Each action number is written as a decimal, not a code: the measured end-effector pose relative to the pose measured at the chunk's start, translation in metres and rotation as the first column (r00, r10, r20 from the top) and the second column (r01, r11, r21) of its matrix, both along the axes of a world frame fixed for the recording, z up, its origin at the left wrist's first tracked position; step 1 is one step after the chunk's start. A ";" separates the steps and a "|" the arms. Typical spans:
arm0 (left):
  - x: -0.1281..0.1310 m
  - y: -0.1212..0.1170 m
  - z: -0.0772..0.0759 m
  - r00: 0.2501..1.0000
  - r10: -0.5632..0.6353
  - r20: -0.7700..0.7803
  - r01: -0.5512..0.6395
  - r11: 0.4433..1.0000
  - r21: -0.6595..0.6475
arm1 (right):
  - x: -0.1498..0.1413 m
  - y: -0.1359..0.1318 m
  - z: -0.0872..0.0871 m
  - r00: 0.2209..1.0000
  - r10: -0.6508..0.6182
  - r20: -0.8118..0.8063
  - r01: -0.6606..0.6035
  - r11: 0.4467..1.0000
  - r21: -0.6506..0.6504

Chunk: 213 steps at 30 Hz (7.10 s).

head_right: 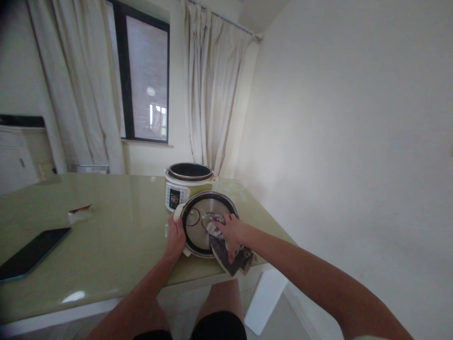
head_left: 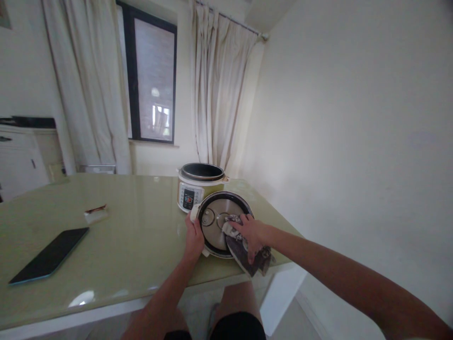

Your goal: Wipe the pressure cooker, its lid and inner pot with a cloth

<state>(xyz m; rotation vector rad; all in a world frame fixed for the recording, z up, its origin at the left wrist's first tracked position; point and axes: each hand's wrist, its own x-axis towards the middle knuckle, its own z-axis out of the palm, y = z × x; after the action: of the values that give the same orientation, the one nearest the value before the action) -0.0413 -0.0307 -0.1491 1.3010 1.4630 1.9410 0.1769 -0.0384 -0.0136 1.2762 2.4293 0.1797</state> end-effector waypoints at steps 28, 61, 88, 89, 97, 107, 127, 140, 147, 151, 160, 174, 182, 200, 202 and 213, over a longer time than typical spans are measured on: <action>0.000 -0.005 0.003 1.000 0.004 -0.006 -0.004 0.999 -0.039 | 0.002 0.021 -0.008 0.970 0.132 -0.206 -0.107 0.986 0.126; 0.002 -0.016 0.011 0.998 0.015 -0.055 -0.018 0.998 -0.054 | -0.015 0.046 0.026 0.970 0.032 -0.242 0.071 0.911 0.405; -0.002 -0.015 0.007 0.997 0.072 0.033 -0.071 0.997 -0.036 | -0.108 0.027 -0.016 0.762 0.175 -0.623 0.007 0.961 0.278; -0.002 -0.015 0.007 0.996 0.082 0.033 -0.081 0.996 -0.039 | -0.103 0.025 -0.018 0.782 0.209 -0.587 -0.072 0.966 0.248; -0.002 -0.010 0.006 0.995 0.099 0.010 -0.098 0.993 -0.064 | -0.035 0.007 -0.015 0.906 0.343 -0.249 -0.348 0.937 0.025; -0.005 0.000 -0.005 0.997 0.073 -0.014 -0.074 0.996 -0.051 | -0.023 0.061 0.021 0.930 0.367 0.022 -0.324 0.788 0.523; 0.000 -0.015 0.011 0.996 0.062 -0.067 -0.068 0.993 -0.097 | 0.001 0.054 0.038 0.987 0.103 -0.125 -0.030 0.875 0.484; 0.000 -0.013 0.007 0.998 0.063 0.022 -0.062 0.995 -0.072 | -0.019 0.002 0.008 0.958 0.083 -0.275 -0.119 0.986 -0.114; -0.009 -0.004 0.002 0.998 0.037 0.052 -0.037 0.999 -0.003 | -0.088 0.008 -0.027 0.780 0.274 -0.562 -0.201 0.961 0.190; -0.011 -0.001 0.001 0.997 0.071 0.035 -0.071 0.997 0.005 | -0.113 0.031 -0.014 0.743 0.232 -0.628 -0.015 0.943 0.331; -0.010 -0.002 -0.003 0.996 0.086 0.031 -0.085 0.996 -0.032 | -0.100 0.042 -0.016 0.751 0.215 -0.624 -0.084 0.969 0.234; -0.010 0.005 -0.007 0.998 0.059 0.002 -0.059 0.998 -0.030 | -0.023 0.046 0.007 0.957 0.042 -0.287 0.039 0.962 0.269; -0.009 0.004 -0.008 0.999 0.035 -0.035 -0.035 0.999 0.007 | -0.079 0.054 -0.009 0.869 0.048 -0.492 0.193 0.883 0.428; 0.001 -0.017 0.003 0.785 0.346 -0.513 -0.290 0.938 0.189 | -0.012 0.018 -0.077 0.340 0.085 -0.937 0.433 0.870 0.236; 0.005 -0.018 0.008 0.673 0.237 -0.700 -0.061 0.962 0.267 | -0.021 0.019 -0.082 0.338 0.087 -0.937 0.368 0.904 0.217; 0.033 -0.015 0.055 0.174 -0.023 -0.985 0.088 0.996 -0.007 | 0.005 0.016 -0.080 -0.064 0.142 -0.988 0.228 0.966 0.124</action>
<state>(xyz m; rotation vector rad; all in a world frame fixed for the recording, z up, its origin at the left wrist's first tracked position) -0.0084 -0.0461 -0.0938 2.9153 1.7282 0.8450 0.1820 -0.0221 -0.0932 2.1079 3.6480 -0.9620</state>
